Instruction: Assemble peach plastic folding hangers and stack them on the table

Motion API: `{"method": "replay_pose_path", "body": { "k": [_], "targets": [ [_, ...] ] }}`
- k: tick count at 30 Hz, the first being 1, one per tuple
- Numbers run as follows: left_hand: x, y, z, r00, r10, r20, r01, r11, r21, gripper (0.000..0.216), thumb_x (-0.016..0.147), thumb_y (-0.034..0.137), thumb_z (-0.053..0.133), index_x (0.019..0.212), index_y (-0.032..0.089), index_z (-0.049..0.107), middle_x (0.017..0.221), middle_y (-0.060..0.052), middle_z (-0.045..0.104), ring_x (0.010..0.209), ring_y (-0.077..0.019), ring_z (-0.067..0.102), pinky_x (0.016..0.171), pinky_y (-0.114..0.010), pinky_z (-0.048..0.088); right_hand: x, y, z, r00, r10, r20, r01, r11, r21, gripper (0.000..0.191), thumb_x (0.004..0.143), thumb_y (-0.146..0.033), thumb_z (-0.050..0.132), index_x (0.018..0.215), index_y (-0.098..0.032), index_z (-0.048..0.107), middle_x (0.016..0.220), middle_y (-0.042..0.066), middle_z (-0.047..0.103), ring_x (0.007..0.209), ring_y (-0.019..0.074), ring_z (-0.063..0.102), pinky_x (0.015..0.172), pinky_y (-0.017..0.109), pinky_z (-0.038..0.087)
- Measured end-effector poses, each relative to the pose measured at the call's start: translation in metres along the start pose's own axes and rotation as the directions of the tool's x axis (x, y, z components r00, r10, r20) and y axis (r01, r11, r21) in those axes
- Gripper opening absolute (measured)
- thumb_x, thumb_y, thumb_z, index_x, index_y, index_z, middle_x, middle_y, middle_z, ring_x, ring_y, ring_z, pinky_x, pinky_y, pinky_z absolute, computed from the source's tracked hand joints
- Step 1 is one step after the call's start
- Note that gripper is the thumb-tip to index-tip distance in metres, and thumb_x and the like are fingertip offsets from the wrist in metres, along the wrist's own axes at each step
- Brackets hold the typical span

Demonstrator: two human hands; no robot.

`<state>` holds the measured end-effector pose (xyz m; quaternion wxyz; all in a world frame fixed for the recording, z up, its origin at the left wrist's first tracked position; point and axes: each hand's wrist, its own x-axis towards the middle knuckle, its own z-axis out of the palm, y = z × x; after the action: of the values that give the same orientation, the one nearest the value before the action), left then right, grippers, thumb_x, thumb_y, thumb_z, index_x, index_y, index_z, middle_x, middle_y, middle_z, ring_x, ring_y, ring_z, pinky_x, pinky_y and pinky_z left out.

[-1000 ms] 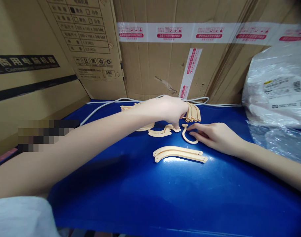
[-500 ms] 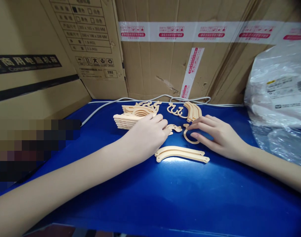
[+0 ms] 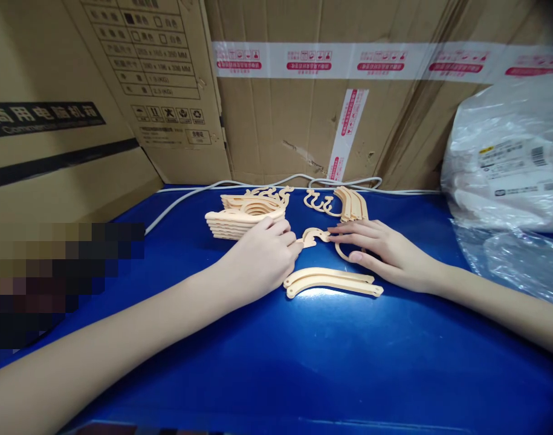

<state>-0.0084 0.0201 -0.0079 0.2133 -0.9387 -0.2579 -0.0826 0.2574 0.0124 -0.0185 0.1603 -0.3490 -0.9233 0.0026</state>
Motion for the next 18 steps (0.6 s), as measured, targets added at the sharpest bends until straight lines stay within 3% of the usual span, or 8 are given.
{"method": "replay_pose_path", "body": {
  "k": [6, 10, 13, 18],
  "targets": [
    [0.001, 0.003, -0.008, 1.0, -0.012, -0.008, 0.012, 0.999, -0.039, 0.028, 0.096, 0.022, 0.042, 0.105, 0.011, 0.067, 0.101, -0.011, 0.066, 0.101, -0.025, 0.055, 0.088, -0.038, 0.039, -0.003, 0.006, 0.001, 0.991, 0.05, -0.124, -0.059, 0.996, -0.074, 0.033, 0.095, -0.017, 0.036, 0.117, -0.021, 0.06, 0.119, 0.008, 0.066, 0.111, 0.0235, 0.059, 0.091, 0.042, 0.043],
    [0.0, 0.01, -0.022, 0.999, 0.017, 0.03, -0.012, 0.985, -0.17, 0.032, 0.099, 0.032, 0.036, 0.1, 0.013, 0.062, 0.099, -0.009, 0.063, 0.087, -0.0214, 0.056, 0.077, -0.033, 0.04, -0.002, 0.008, -0.004, 0.993, -0.04, -0.108, 0.007, 0.957, -0.289, 0.033, 0.093, -0.012, 0.04, 0.115, -0.019, 0.064, 0.11, 0.009, 0.069, 0.104, 0.0257, 0.059, 0.087, 0.042, 0.043],
    [-0.002, 0.015, -0.029, 0.997, 0.044, 0.062, -0.028, 0.97, -0.243, 0.028, 0.095, 0.038, 0.042, 0.098, 0.015, 0.057, 0.102, -0.007, 0.06, 0.075, -0.0172, 0.055, 0.062, -0.03, 0.037, -0.001, 0.008, -0.008, 0.991, -0.107, -0.079, 0.063, 0.899, -0.433, 0.03, 0.094, -0.016, 0.043, 0.112, -0.02, 0.067, 0.104, 0.01, 0.069, 0.1, 0.0264, 0.058, 0.085, 0.041, 0.043],
    [-0.005, 0.018, -0.028, 0.993, 0.054, 0.103, -0.022, 0.957, -0.288, 0.01, 0.088, 0.025, 0.048, 0.091, 0.017, 0.053, 0.101, -0.005, 0.057, 0.073, -0.0151, 0.054, 0.057, -0.028, 0.034, 0.0, 0.011, -0.01, 0.991, -0.13, -0.018, 0.099, 0.83, -0.549, 0.029, 0.093, -0.018, 0.048, 0.117, -0.019, 0.065, 0.103, 0.01, 0.066, 0.094, 0.0268, 0.057, 0.082, 0.04, 0.043]
  ]
}}
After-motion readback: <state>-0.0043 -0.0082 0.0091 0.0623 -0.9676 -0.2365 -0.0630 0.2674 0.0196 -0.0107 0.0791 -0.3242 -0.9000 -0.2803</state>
